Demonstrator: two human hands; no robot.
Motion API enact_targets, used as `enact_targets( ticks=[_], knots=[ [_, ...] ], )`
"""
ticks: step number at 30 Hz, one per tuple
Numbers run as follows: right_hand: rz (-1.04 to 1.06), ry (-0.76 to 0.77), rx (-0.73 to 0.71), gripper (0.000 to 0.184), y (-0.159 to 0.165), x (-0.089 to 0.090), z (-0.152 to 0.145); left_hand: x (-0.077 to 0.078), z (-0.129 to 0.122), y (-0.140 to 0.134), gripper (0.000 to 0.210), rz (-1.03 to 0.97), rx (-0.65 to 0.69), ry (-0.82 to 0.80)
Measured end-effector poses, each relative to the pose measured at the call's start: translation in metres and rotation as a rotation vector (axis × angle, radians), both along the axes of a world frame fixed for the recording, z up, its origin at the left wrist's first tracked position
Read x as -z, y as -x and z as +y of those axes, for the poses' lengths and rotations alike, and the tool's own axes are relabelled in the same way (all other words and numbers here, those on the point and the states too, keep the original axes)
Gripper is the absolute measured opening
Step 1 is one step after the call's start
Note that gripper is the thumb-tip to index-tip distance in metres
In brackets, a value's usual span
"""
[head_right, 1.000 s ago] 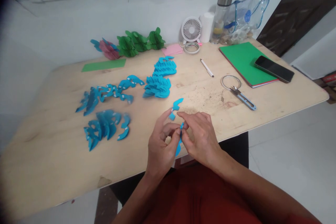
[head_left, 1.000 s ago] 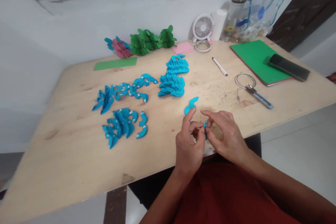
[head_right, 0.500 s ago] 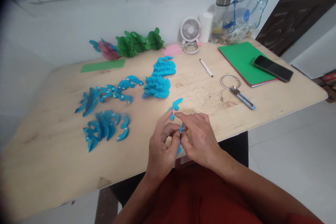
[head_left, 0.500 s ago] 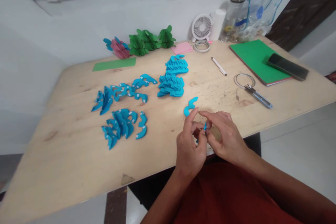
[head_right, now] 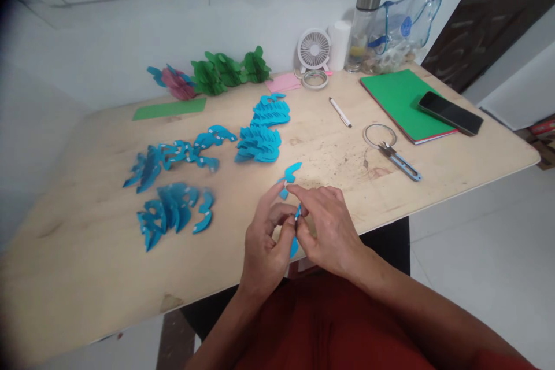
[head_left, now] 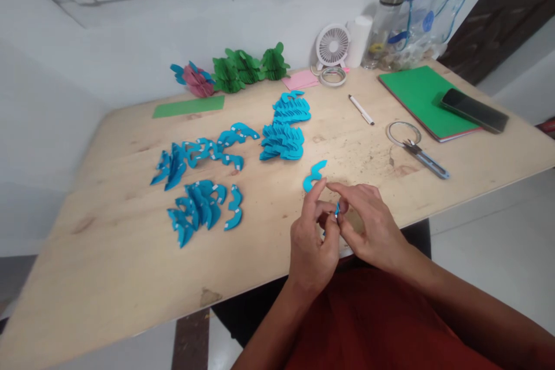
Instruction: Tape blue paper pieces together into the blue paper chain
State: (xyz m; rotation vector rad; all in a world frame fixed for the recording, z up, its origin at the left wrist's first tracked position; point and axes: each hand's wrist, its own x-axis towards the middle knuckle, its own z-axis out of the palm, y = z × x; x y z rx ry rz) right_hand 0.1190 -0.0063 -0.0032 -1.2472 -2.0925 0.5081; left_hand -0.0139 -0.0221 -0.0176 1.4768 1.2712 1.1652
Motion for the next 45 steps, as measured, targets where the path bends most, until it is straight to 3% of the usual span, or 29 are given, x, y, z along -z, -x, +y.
enact_targets(
  ticks=[21, 29, 38, 45],
  knots=[
    [0.027, 0.002, 0.043, 0.047, 0.0018, 0.0027, 0.0016, -0.0001, 0.0045, -0.0004, 0.055, -0.087, -0.018, 0.035],
    [0.014, -0.011, 0.038, 0.044, 0.0018, 0.0042, -0.0006, -0.0027, 0.0031, -0.0019, 0.046, -0.207, -0.043, 0.157],
    [-0.018, -0.04, 0.058, 0.046, 0.0036, 0.0052, -0.0027, 0.0009, 0.0068, -0.0074, 0.056, -0.356, -0.096, 0.266],
    [0.002, -0.031, 0.06, 0.047, 0.0044, 0.0047, -0.0039, -0.0012, 0.0066, -0.0072, 0.053, -0.363, -0.104, 0.272]
  ],
)
